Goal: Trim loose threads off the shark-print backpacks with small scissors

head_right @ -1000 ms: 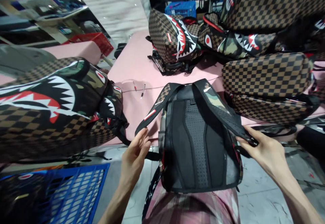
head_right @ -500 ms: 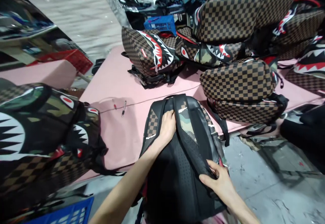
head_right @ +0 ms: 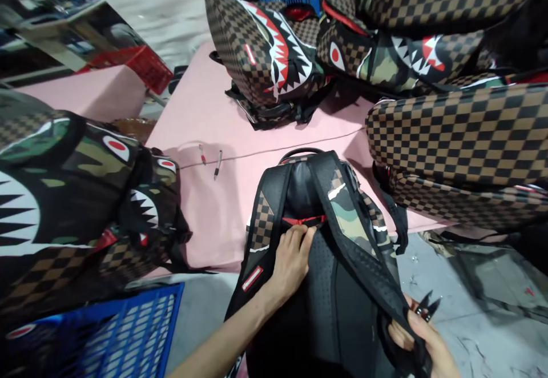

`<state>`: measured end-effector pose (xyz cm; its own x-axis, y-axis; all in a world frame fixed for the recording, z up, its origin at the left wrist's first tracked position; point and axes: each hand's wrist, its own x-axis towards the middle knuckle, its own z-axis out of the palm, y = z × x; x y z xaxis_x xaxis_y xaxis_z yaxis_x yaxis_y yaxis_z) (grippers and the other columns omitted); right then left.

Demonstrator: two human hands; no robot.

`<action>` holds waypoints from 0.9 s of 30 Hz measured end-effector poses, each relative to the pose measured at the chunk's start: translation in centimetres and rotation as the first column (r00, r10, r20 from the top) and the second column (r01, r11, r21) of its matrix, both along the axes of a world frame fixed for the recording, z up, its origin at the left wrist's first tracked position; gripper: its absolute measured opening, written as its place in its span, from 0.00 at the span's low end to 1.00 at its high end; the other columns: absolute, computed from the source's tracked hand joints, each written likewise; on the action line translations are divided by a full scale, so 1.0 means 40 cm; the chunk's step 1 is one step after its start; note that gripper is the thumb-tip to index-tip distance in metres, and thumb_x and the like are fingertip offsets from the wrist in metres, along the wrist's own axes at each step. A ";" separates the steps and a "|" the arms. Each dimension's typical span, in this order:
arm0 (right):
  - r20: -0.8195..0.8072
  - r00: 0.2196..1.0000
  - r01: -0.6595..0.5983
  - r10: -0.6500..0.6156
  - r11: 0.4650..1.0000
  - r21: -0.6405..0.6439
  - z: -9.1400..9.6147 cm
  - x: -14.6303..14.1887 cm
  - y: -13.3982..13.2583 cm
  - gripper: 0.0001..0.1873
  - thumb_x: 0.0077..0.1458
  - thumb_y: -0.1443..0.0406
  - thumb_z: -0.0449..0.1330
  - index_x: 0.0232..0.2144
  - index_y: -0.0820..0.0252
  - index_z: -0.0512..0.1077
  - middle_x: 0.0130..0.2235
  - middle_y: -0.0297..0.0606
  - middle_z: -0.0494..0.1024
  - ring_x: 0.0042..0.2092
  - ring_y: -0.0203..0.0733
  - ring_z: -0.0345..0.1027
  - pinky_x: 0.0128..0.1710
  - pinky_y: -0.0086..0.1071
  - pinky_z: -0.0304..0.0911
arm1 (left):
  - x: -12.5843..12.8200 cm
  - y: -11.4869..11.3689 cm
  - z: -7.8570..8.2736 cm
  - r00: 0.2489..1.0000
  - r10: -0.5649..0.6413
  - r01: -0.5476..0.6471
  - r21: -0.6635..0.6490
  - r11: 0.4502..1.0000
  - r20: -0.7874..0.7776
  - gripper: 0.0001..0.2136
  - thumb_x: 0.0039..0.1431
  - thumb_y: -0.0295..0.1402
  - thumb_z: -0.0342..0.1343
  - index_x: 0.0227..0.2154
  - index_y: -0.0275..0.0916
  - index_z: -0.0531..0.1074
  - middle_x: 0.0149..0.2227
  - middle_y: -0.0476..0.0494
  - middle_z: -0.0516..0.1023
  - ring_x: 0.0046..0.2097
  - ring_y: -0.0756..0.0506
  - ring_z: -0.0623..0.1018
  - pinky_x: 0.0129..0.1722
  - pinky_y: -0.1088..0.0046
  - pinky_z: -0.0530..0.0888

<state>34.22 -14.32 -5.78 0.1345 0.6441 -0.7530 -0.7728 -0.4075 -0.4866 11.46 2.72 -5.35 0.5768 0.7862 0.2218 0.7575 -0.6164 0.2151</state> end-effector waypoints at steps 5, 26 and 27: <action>0.066 0.996 0.067 -0.065 0.997 -0.029 0.018 -0.011 0.023 0.17 0.31 0.57 0.70 0.22 0.59 0.70 0.15 0.24 0.49 0.17 0.27 0.40 0.15 0.26 0.50 | -0.011 0.010 -0.003 0.999 -0.014 0.016 -0.042 0.999 0.029 0.22 0.57 0.20 0.40 0.55 0.34 0.61 0.46 0.33 0.70 0.51 0.38 0.67 0.44 0.62 0.67; 0.877 0.468 -0.127 -0.111 0.973 0.191 0.030 0.127 0.134 0.26 0.56 0.51 0.52 0.48 0.63 0.71 0.19 0.31 0.67 0.20 0.35 0.59 0.20 0.29 0.56 | -0.302 0.076 0.023 0.266 0.730 -0.229 -0.695 0.682 0.629 0.25 0.62 0.48 0.38 0.59 0.43 0.56 0.56 0.39 0.67 0.56 0.41 0.68 0.57 0.54 0.64; 0.845 0.511 -0.065 -0.157 0.973 0.220 0.001 0.134 0.165 0.26 0.56 0.50 0.51 0.46 0.64 0.72 0.18 0.30 0.66 0.19 0.33 0.56 0.18 0.28 0.55 | -0.305 0.058 -0.010 0.201 0.808 -0.191 -0.787 0.586 0.553 0.27 0.61 0.49 0.36 0.59 0.42 0.55 0.57 0.39 0.65 0.57 0.41 0.68 0.58 0.55 0.63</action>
